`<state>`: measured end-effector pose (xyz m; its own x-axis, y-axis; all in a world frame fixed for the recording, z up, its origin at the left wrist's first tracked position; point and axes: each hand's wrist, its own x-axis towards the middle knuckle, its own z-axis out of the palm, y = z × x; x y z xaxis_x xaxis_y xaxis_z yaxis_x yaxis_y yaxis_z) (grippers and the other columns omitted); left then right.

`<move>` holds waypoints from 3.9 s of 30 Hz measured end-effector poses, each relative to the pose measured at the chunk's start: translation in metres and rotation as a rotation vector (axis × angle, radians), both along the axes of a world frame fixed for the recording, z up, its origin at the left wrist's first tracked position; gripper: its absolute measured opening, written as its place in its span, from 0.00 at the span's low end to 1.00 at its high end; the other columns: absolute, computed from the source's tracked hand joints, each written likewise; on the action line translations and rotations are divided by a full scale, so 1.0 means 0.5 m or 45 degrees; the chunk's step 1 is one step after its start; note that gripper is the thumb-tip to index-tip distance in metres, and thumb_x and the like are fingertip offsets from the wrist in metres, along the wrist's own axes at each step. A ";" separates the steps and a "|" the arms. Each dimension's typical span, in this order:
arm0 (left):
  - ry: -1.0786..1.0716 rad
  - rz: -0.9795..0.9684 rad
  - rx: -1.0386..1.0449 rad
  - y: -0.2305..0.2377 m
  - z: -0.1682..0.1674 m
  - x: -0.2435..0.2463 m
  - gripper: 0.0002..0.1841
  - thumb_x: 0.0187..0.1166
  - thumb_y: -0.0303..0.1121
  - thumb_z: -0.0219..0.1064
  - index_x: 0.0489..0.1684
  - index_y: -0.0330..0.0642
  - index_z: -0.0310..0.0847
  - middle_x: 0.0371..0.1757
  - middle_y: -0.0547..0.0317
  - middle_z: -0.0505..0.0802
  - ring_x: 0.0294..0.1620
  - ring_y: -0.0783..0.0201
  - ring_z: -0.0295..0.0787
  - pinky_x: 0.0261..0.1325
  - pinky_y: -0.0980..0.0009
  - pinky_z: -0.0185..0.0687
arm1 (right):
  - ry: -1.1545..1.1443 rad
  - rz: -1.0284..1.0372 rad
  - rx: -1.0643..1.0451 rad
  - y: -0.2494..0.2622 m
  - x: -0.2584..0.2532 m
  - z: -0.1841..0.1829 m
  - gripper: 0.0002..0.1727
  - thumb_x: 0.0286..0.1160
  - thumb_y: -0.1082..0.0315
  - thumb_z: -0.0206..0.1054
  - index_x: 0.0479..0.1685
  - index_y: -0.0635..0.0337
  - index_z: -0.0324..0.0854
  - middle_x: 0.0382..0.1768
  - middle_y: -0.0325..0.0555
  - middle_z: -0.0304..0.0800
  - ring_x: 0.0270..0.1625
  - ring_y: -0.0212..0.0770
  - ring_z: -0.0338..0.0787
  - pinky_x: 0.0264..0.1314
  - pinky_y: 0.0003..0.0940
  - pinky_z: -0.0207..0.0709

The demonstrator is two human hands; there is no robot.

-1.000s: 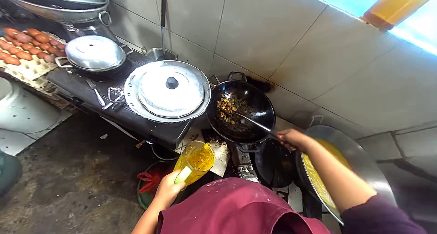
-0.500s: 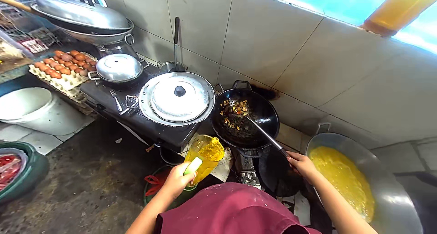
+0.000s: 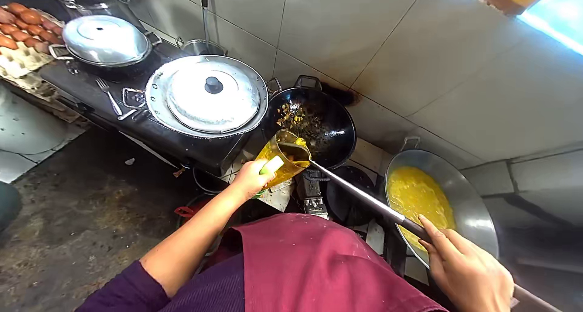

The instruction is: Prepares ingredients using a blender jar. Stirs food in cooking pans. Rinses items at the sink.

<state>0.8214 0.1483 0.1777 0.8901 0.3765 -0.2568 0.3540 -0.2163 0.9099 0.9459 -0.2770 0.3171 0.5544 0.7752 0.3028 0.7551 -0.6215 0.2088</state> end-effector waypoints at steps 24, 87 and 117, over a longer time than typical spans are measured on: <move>-0.161 0.156 -0.231 0.025 -0.136 -0.148 0.09 0.67 0.34 0.64 0.36 0.38 0.82 0.29 0.63 0.85 0.29 0.71 0.83 0.40 0.68 0.82 | 0.690 -0.791 -0.340 0.203 0.136 -0.007 0.25 0.86 0.65 0.63 0.81 0.37 0.78 0.58 0.60 0.93 0.60 0.70 0.91 0.58 0.79 0.75; 0.317 -0.310 -0.499 -0.018 -0.183 0.001 0.17 0.89 0.32 0.58 0.69 0.29 0.71 0.52 0.42 0.86 0.51 0.56 0.85 0.61 0.59 0.80 | 0.331 -0.243 -1.129 0.410 0.087 0.201 0.22 0.85 0.61 0.68 0.77 0.36 0.83 0.50 0.50 0.96 0.47 0.57 0.95 0.43 0.61 0.85; 0.406 -0.306 -0.393 -0.045 -0.177 0.006 0.21 0.91 0.40 0.57 0.70 0.32 0.71 0.58 0.37 0.87 0.61 0.45 0.85 0.69 0.45 0.76 | 0.148 -0.570 -0.936 0.655 0.222 0.087 0.14 0.83 0.68 0.63 0.62 0.57 0.86 0.51 0.72 0.90 0.54 0.77 0.90 0.40 0.76 0.78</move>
